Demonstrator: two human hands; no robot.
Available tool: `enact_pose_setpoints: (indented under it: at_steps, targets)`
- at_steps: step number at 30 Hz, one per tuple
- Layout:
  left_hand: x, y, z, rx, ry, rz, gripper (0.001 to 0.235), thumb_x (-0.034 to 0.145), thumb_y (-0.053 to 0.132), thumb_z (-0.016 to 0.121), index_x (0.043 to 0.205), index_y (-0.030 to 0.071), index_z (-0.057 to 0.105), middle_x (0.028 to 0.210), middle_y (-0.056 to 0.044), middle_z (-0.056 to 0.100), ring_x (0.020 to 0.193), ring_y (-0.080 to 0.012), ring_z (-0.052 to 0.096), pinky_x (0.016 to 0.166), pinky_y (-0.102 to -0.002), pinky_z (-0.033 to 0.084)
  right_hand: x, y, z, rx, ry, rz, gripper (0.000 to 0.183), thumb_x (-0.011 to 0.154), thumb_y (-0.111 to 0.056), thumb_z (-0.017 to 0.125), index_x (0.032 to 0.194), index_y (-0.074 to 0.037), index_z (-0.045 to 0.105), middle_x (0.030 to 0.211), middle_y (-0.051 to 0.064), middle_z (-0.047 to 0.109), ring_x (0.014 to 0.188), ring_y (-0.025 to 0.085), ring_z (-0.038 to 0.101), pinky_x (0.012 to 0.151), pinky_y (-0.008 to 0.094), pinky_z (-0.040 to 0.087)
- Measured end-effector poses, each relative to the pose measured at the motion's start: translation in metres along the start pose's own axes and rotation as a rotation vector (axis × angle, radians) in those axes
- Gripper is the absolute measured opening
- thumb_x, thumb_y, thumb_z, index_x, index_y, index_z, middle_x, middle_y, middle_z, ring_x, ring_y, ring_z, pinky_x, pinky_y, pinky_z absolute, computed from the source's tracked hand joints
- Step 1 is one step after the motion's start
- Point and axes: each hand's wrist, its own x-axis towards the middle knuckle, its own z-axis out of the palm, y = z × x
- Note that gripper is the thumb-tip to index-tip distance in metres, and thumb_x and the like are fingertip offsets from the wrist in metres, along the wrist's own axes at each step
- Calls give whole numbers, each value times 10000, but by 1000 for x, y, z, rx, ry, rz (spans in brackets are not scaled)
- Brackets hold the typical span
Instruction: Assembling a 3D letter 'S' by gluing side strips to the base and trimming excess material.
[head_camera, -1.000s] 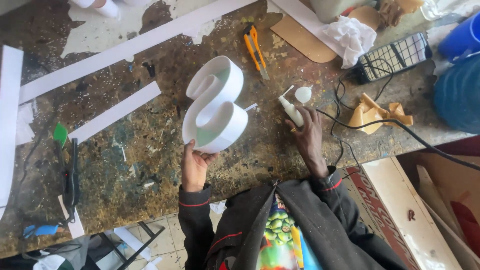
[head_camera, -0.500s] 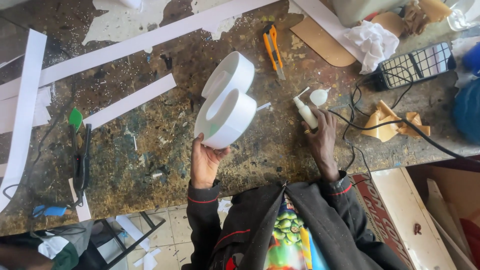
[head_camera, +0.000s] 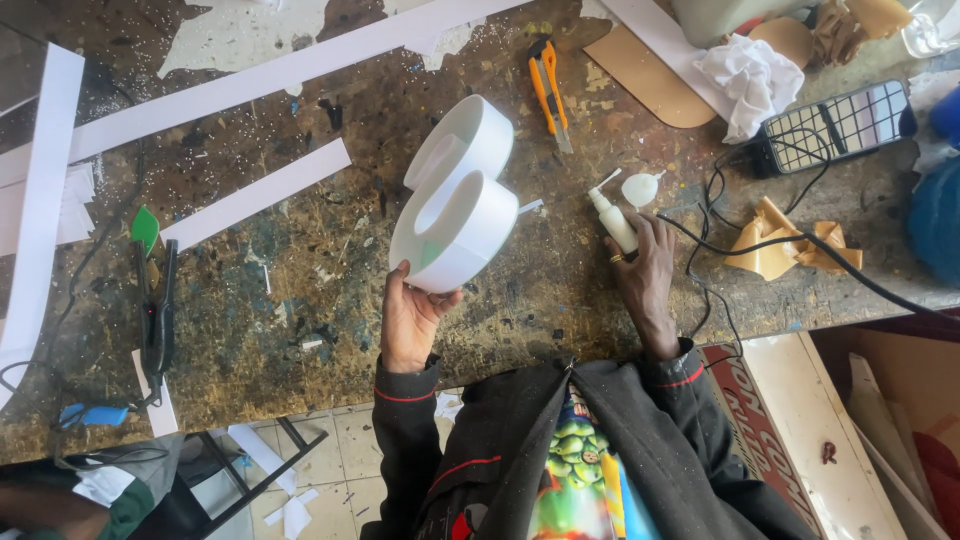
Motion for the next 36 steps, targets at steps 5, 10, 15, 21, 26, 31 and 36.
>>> enact_pose_setpoints:
  at_steps: [5, 10, 15, 21, 26, 31, 36]
  targets:
    - [-1, 3, 5, -6, 5, -17, 533, 1130, 481, 605, 1434, 43, 595, 1282, -292, 793, 974, -467, 845, 877, -505, 772, 1, -1, 0, -1, 5, 1, 545, 989, -199, 948, 1465, -60, 721, 1375, 160, 656, 1318, 407, 611, 1131, 556, 496]
    - [-5, 5, 9, -23, 14, -27, 552, 1119, 476, 608, 1435, 24, 610, 1269, -302, 799, 966, -472, 845, 873, -499, 769, 2, -6, -5, 15, -4, 5, 558, 996, -244, 953, 1471, -65, 722, 1383, 164, 661, 1342, 396, 616, 1143, 555, 496]
    - [-9, 5, 12, -37, 1, -33, 537, 1095, 442, 637, 1420, 16, 649, 1220, -290, 817, 932, -460, 848, 827, -476, 777, 1, -3, -3, 21, -1, 15, 565, 1002, -297, 949, 1467, -63, 728, 1382, 170, 664, 1356, 391, 616, 1159, 550, 492]
    - [-17, 14, 31, -118, -47, -64, 498, 1052, 386, 659, 1380, 11, 673, 1183, -308, 823, 899, -478, 846, 762, -488, 777, 1, -3, -2, 23, 5, 26, 512, 1045, -308, 921, 1463, -80, 732, 1379, 157, 675, 1351, 363, 621, 1161, 537, 494]
    - [-7, 6, 7, -237, -59, -126, 493, 1050, 417, 655, 1306, -1, 711, 1128, -337, 823, 872, -516, 836, 735, -501, 776, 2, -5, -4, 13, 4, 28, 502, 1036, -314, 926, 1437, -75, 742, 1381, 155, 683, 1359, 375, 622, 1186, 528, 488]
    - [-10, 7, 21, -250, -82, -153, 468, 1051, 423, 666, 1239, -1, 727, 1086, -327, 829, 877, -512, 838, 738, -494, 780, 1, -2, -3, 6, 16, 0, 481, 1032, -279, 933, 1420, -64, 746, 1377, 170, 687, 1354, 404, 633, 1186, 551, 492]
    - [-7, 2, 14, -279, -84, -192, 469, 1053, 435, 672, 1206, -5, 733, 1082, -330, 830, 890, -514, 837, 750, -503, 776, 1, -3, -4, 27, 19, 13, 491, 1021, -262, 935, 1418, -45, 745, 1382, 194, 688, 1368, 434, 630, 1193, 570, 487]
